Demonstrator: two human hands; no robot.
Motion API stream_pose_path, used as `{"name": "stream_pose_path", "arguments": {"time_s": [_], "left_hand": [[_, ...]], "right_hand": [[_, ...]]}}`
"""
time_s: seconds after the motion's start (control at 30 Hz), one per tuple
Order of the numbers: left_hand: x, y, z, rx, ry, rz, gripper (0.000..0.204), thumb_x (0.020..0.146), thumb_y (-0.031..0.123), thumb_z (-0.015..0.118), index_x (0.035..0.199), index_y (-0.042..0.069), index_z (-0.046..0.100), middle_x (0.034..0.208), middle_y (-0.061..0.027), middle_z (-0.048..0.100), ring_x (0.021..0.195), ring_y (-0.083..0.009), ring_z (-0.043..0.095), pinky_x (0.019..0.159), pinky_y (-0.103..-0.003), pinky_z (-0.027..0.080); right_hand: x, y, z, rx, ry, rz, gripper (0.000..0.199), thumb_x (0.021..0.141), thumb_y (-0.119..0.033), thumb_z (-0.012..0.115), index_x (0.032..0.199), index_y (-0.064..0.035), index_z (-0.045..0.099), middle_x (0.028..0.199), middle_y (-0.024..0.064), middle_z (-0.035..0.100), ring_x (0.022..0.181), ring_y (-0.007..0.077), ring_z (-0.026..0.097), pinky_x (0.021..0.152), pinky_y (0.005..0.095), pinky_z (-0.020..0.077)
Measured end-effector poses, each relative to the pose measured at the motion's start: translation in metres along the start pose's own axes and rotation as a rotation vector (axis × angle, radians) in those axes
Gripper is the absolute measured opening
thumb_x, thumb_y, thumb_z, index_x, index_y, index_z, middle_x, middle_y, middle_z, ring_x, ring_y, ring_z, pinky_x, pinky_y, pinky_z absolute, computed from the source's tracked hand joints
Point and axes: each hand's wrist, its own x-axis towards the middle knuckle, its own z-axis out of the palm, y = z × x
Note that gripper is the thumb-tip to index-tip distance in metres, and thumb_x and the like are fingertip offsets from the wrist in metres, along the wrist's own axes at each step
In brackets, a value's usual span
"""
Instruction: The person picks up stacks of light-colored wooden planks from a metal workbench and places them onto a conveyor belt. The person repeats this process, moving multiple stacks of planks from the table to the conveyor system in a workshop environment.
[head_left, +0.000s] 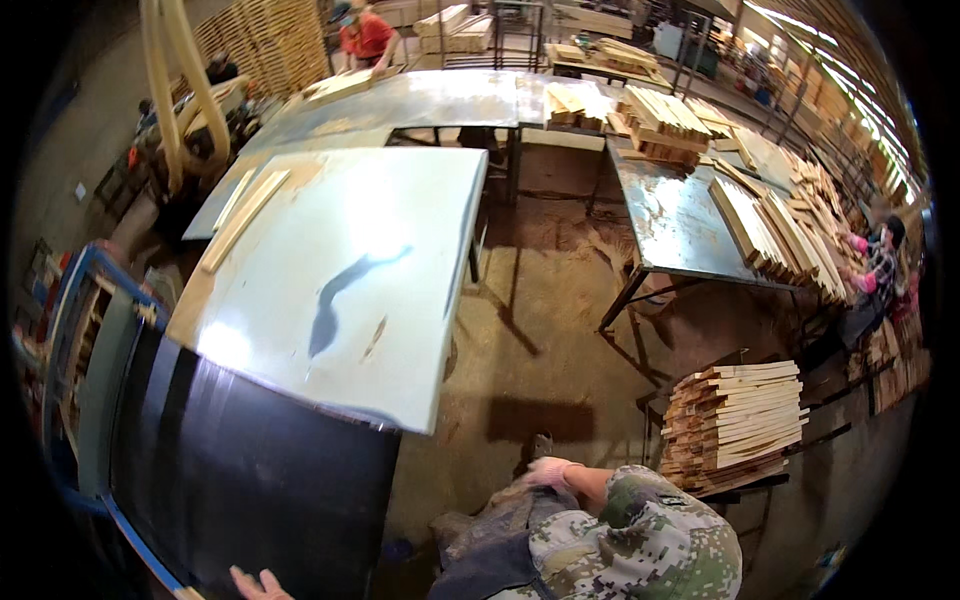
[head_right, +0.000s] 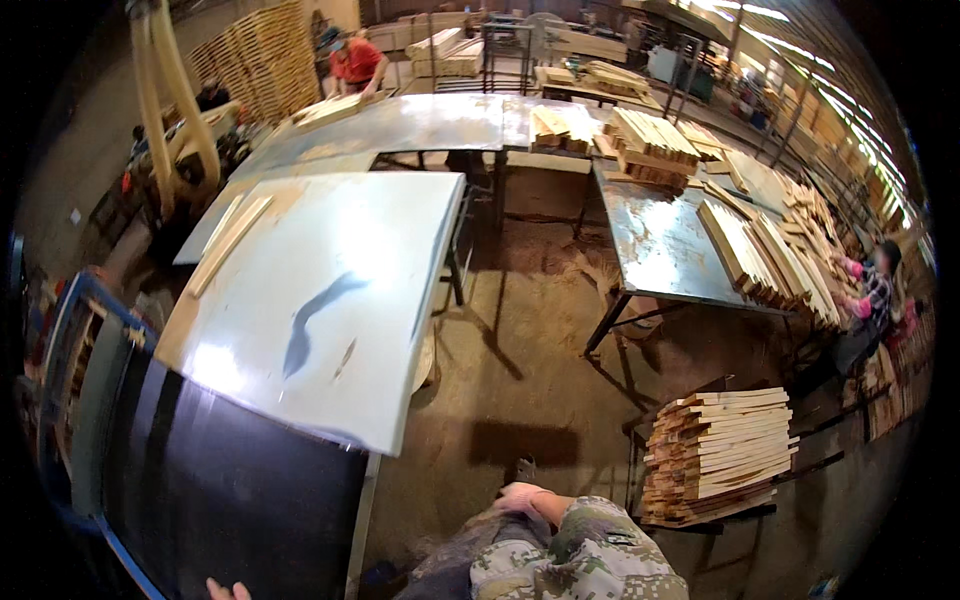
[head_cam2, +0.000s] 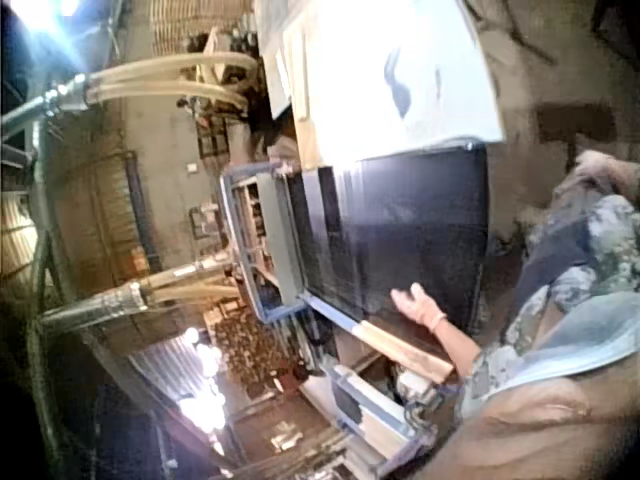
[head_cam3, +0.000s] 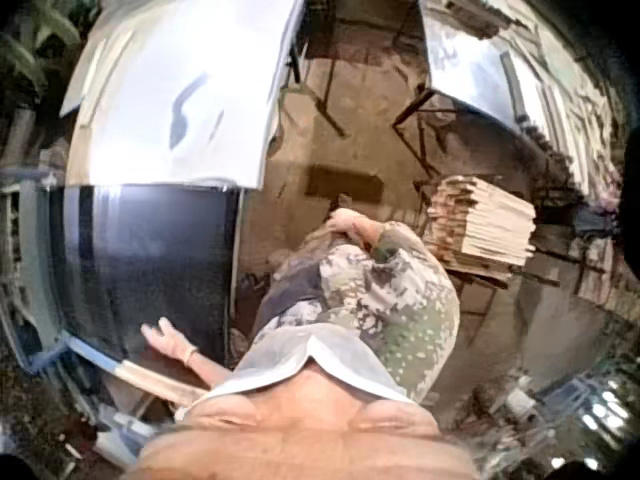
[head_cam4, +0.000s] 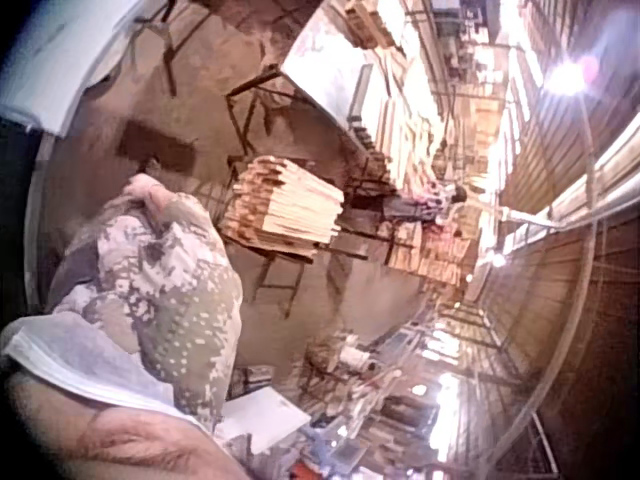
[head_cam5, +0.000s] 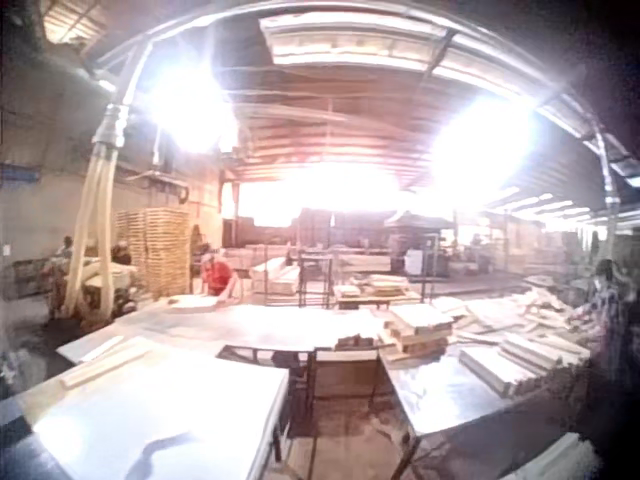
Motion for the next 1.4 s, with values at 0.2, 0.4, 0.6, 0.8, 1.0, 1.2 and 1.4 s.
{"name": "stream_pose_path", "arguments": {"time_s": [0.2,0.4,0.6,0.8,1.0,1.2,1.4], "left_hand": [[-0.063,0.241,0.205,-0.958,-0.489,0.037,0.041,0.096,0.007,0.068,0.136,-0.003,0.068,0.122,-0.0082,0.073,0.112,-0.0188,0.068,0.100,-0.033,0.054],[-0.145,0.474,0.333,-0.578,-1.407,0.213,0.062,0.094,0.020,0.079,0.149,-0.001,0.060,0.131,-0.0096,0.071,0.120,-0.0186,0.066,0.106,-0.033,0.052],[-0.149,0.596,0.441,-0.256,-1.553,0.390,0.066,0.096,0.033,0.078,0.151,0.001,0.059,0.144,-0.0176,0.068,0.132,-0.0263,0.065,0.111,-0.036,0.050],[-0.111,0.687,0.577,-0.098,-1.527,0.491,0.071,0.094,0.043,0.076,0.148,0.000,0.060,0.147,-0.0198,0.066,0.137,-0.0326,0.063,0.114,-0.038,0.048],[-0.087,0.865,0.704,0.165,-1.583,0.710,0.077,0.092,0.051,0.072,0.147,-0.001,0.060,0.139,-0.0244,0.069,0.127,-0.0358,0.068,0.106,-0.041,0.053],[-0.078,1.068,0.796,-0.109,-1.521,0.988,0.076,0.097,0.049,0.069,0.155,0.001,0.053,0.156,-0.0214,0.057,0.146,-0.0344,0.054,0.120,-0.039,0.043],[-0.076,1.180,0.835,-0.251,-1.808,0.712,0.073,0.102,0.039,0.072,0.160,0.001,0.047,0.161,-0.0194,0.054,0.148,-0.0303,0.052,0.122,-0.037,0.041]], "right_hand": [[-0.126,0.133,0.012,0.683,0.114,0.660,0.044,0.101,-0.040,0.056,0.126,-0.0088,0.073,0.117,0.0176,0.075,0.106,0.0356,0.072,0.092,0.0472,0.0564],[-0.222,0.221,-0.042,1.110,0.239,0.964,0.050,0.105,-0.043,0.058,0.134,-0.0042,0.071,0.129,0.0168,0.073,0.101,0.0329,0.073,0.090,0.0449,0.0564],[-0.203,0.281,-0.053,1.464,0.483,0.983,0.043,0.101,-0.034,0.065,0.132,-0.0048,0.068,0.127,0.0193,0.073,0.109,0.0366,0.072,0.093,0.0432,0.0576],[-0.150,0.399,-0.010,1.311,0.512,0.724,0.014,0.095,-0.024,0.068,0.096,-0.0095,0.070,0.099,0.0142,0.072,0.093,0.0350,0.072,0.077,0.0465,0.0561],[-0.168,0.467,-0.155,1.336,0.522,0.896,0.015,0.096,-0.023,0.066,0.097,-0.0082,0.067,0.086,0.0156,0.066,0.089,0.0371,0.070,0.075,0.0445,0.0561],[-0.146,0.607,-0.325,1.538,0.906,0.746,0.027,0.097,-0.027,0.067,0.100,-0.0009,0.064,0.083,0.0105,0.064,0.080,0.0228,0.066,0.073,0.0365,0.0545],[-0.116,0.720,-0.545,1.410,0.867,0.813,0.067,0.098,-0.039,0.068,0.147,0.0054,0.058,0.137,0.0201,0.069,0.126,0.0347,0.064,0.107,0.0405,0.0486]]}}
